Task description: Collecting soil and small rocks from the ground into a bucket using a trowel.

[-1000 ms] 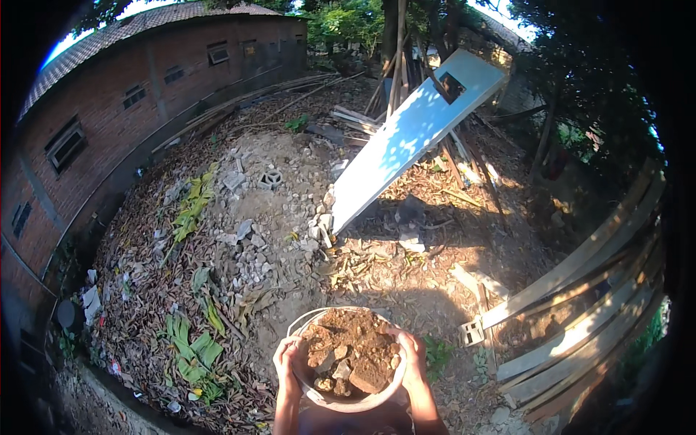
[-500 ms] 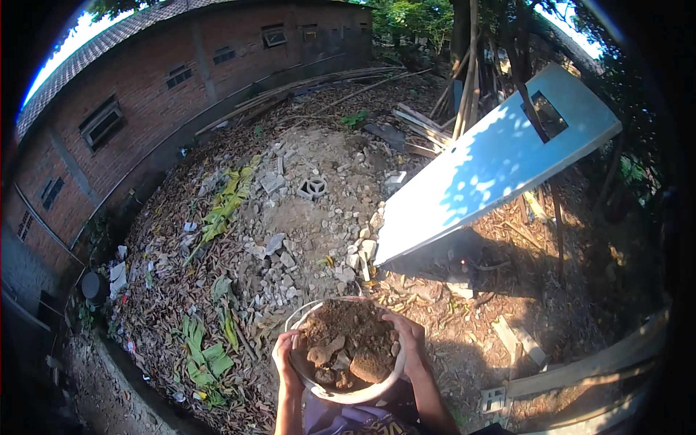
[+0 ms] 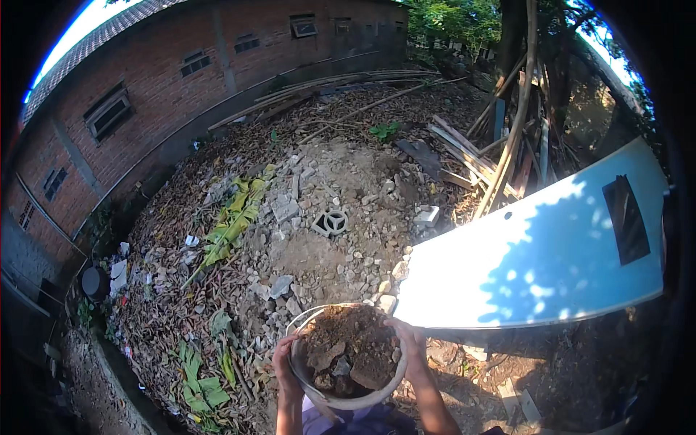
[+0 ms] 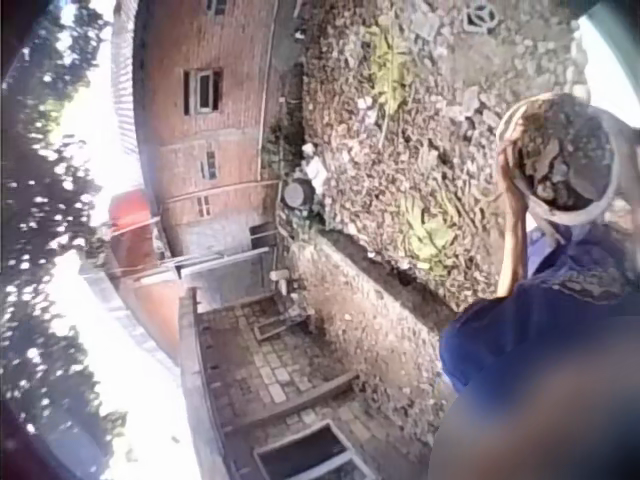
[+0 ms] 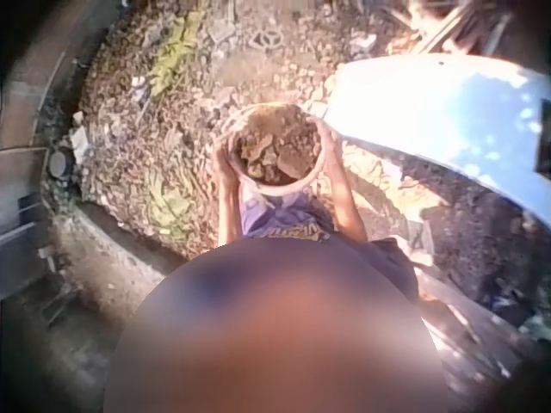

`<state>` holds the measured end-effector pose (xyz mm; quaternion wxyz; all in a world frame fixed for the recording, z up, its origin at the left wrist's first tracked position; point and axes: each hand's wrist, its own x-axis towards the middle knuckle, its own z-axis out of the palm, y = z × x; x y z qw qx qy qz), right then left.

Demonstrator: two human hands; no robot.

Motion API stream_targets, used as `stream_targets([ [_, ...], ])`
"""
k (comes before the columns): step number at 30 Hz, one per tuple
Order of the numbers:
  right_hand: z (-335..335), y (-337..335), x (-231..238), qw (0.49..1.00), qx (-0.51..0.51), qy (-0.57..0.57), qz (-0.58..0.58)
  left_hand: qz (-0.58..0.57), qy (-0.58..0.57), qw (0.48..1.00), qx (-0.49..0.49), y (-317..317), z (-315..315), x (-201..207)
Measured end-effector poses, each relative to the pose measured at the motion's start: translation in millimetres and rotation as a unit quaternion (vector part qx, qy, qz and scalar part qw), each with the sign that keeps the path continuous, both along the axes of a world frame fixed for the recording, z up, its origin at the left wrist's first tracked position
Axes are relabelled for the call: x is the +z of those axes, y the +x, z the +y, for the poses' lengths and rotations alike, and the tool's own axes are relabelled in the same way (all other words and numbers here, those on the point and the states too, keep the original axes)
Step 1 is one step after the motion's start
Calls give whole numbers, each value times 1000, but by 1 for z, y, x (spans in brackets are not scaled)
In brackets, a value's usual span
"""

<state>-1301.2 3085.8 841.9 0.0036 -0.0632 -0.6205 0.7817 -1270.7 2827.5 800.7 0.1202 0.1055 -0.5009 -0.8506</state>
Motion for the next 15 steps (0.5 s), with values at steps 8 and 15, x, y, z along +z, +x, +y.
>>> stream_targets([
  [8,-43,-215,26,990,-99,-22,-95,31,87,993,-76,-240,-39,39],
  [15,-51,-391,87,995,-94,20,-29,6,51,992,-117,-441,-56,106],
])
